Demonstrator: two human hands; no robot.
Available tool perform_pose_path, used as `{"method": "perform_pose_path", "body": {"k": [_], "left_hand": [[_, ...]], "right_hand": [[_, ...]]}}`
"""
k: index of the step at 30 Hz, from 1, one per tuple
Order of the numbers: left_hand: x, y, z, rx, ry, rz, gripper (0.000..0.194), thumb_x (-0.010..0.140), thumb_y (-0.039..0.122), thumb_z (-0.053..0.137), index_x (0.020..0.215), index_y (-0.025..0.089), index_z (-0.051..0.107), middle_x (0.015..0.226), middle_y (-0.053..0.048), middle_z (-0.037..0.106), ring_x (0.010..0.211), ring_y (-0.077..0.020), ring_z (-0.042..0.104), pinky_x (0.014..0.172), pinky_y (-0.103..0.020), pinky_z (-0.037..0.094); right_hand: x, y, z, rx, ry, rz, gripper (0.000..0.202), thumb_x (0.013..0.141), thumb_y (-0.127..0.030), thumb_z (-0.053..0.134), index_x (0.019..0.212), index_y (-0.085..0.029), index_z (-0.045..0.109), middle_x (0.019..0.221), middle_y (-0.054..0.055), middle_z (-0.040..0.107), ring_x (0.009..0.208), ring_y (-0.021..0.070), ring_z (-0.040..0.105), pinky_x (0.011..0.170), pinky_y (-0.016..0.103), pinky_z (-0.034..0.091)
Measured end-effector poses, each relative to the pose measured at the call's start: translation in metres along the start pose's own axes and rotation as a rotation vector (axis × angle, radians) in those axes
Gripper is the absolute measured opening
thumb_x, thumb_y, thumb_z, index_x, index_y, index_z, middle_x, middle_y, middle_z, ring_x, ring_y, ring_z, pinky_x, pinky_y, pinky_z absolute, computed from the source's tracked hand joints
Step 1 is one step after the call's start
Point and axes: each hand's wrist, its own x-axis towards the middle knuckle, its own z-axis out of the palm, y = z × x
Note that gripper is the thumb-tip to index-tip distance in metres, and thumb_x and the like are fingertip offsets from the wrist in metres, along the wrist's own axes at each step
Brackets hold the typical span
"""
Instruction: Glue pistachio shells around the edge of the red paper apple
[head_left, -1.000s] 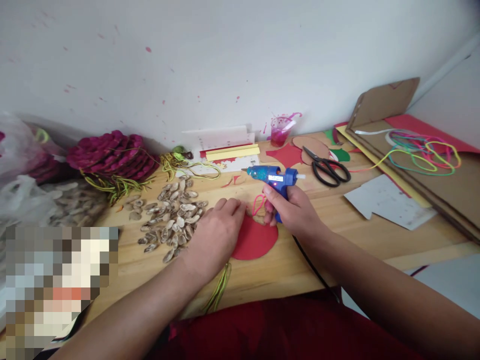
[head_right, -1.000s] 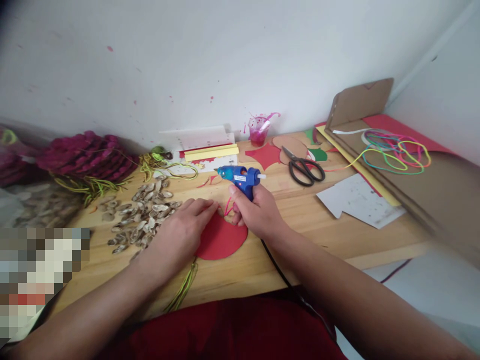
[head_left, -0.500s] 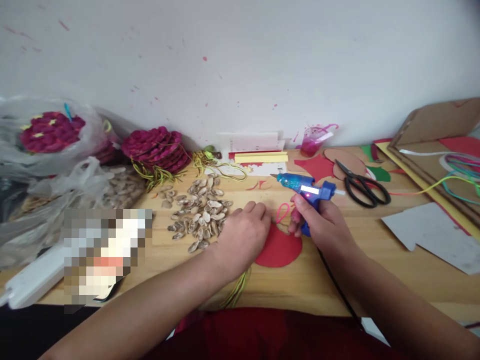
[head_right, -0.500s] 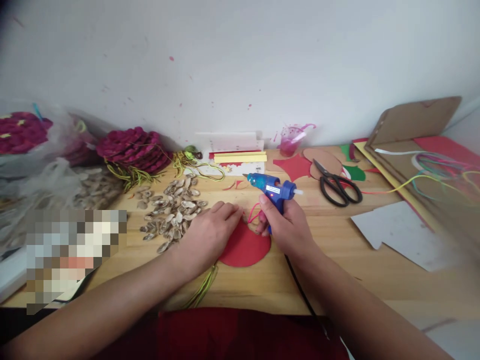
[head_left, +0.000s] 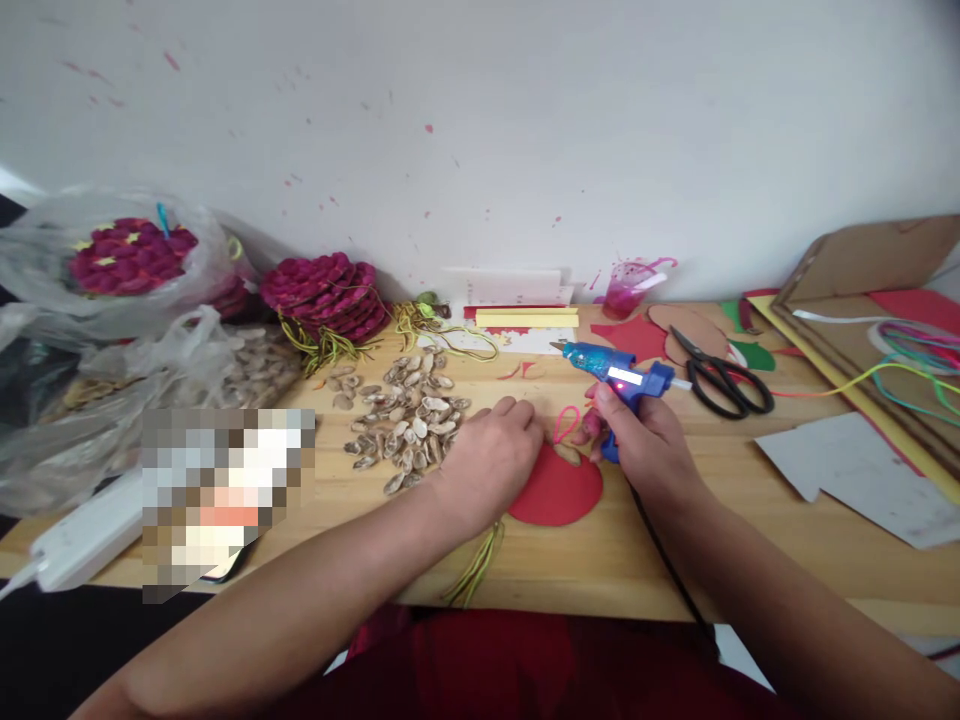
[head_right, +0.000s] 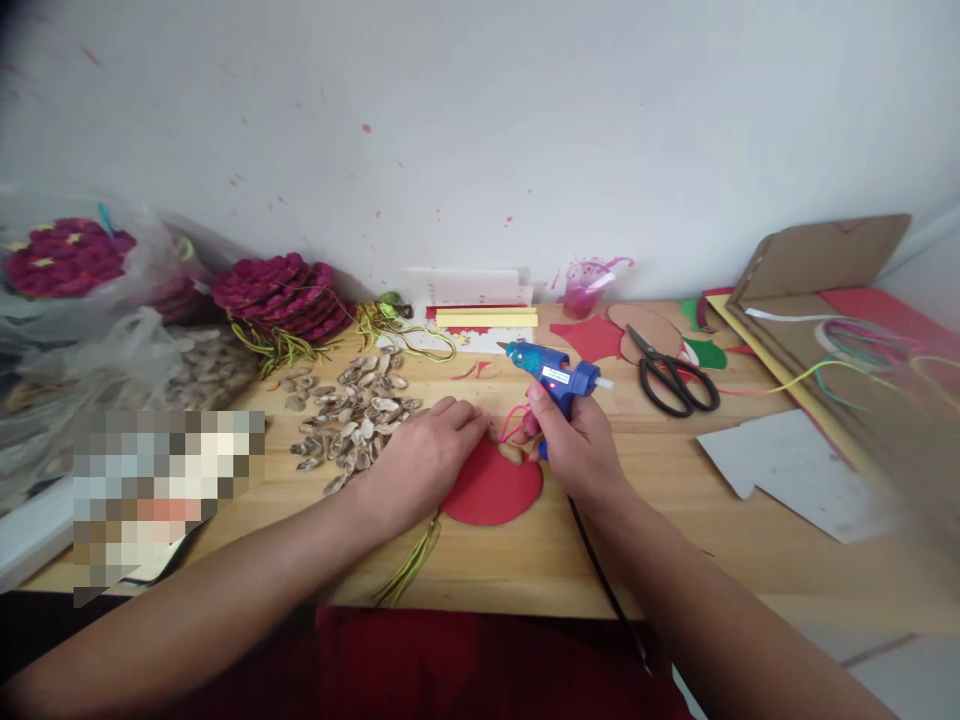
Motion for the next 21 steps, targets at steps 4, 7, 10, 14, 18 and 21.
{"method": "perform_pose_path", "body": {"k": [4, 7, 10, 14, 18, 21], "left_hand": [[-0.001, -0.007, 0.002, -0.077, 0.051, 0.003, 0.027, 0.096, 0.010, 0.051, 0.116, 0.013, 0.070, 0.106, -0.012, 0.068, 0.103, -0.0273, 0.063, 0.088, -0.041, 0.057], [-0.003, -0.021, -0.001, -0.211, 0.180, 0.003, 0.034, 0.095, 0.006, 0.048, 0.121, 0.016, 0.069, 0.107, -0.010, 0.072, 0.105, -0.0230, 0.065, 0.093, -0.037, 0.055], [-0.007, -0.036, -0.014, -0.301, 0.294, -0.109, 0.025, 0.094, 0.018, 0.057, 0.116, 0.017, 0.068, 0.112, -0.010, 0.072, 0.103, -0.0231, 0.066, 0.091, -0.036, 0.053], [-0.009, -0.044, -0.031, -0.248, -0.070, -0.277, 0.027, 0.084, 0.043, 0.071, 0.098, 0.021, 0.069, 0.089, -0.006, 0.073, 0.081, -0.0254, 0.068, 0.069, -0.034, 0.048], [-0.006, -0.044, -0.032, -0.193, -0.197, -0.297, 0.031, 0.080, 0.046, 0.074, 0.098, 0.022, 0.070, 0.090, -0.007, 0.074, 0.084, -0.0290, 0.068, 0.066, -0.034, 0.042], [-0.003, -0.045, -0.026, -0.180, -0.185, -0.326, 0.029, 0.080, 0.046, 0.073, 0.096, 0.022, 0.070, 0.091, -0.007, 0.075, 0.087, -0.0311, 0.068, 0.066, -0.035, 0.042]], "right_hand": [[0.000, -0.002, 0.000, 0.024, -0.010, -0.017, 0.049, 0.081, -0.065, 0.074, 0.088, -0.018, 0.062, 0.061, -0.003, 0.060, 0.053, 0.0139, 0.064, 0.041, 0.021, 0.050], [0.001, -0.004, -0.001, 0.052, -0.012, -0.029, 0.050, 0.080, -0.065, 0.075, 0.089, -0.018, 0.061, 0.061, -0.003, 0.059, 0.055, 0.0147, 0.066, 0.041, 0.021, 0.049], [0.003, -0.002, -0.002, 0.068, -0.007, -0.046, 0.051, 0.078, -0.066, 0.076, 0.089, -0.018, 0.061, 0.060, -0.004, 0.059, 0.055, 0.0152, 0.067, 0.041, 0.021, 0.049], [0.005, 0.003, -0.002, 0.073, -0.008, -0.064, 0.051, 0.077, -0.068, 0.075, 0.087, -0.020, 0.061, 0.059, -0.004, 0.058, 0.053, 0.0147, 0.066, 0.039, 0.020, 0.049], [0.005, 0.004, -0.003, 0.069, -0.021, -0.069, 0.049, 0.079, -0.067, 0.075, 0.084, -0.020, 0.060, 0.060, -0.004, 0.059, 0.053, 0.0134, 0.065, 0.040, 0.020, 0.051], [0.004, 0.002, -0.003, 0.058, -0.018, -0.076, 0.049, 0.079, -0.067, 0.075, 0.083, -0.020, 0.060, 0.060, -0.004, 0.058, 0.052, 0.0136, 0.065, 0.040, 0.021, 0.051]]}}
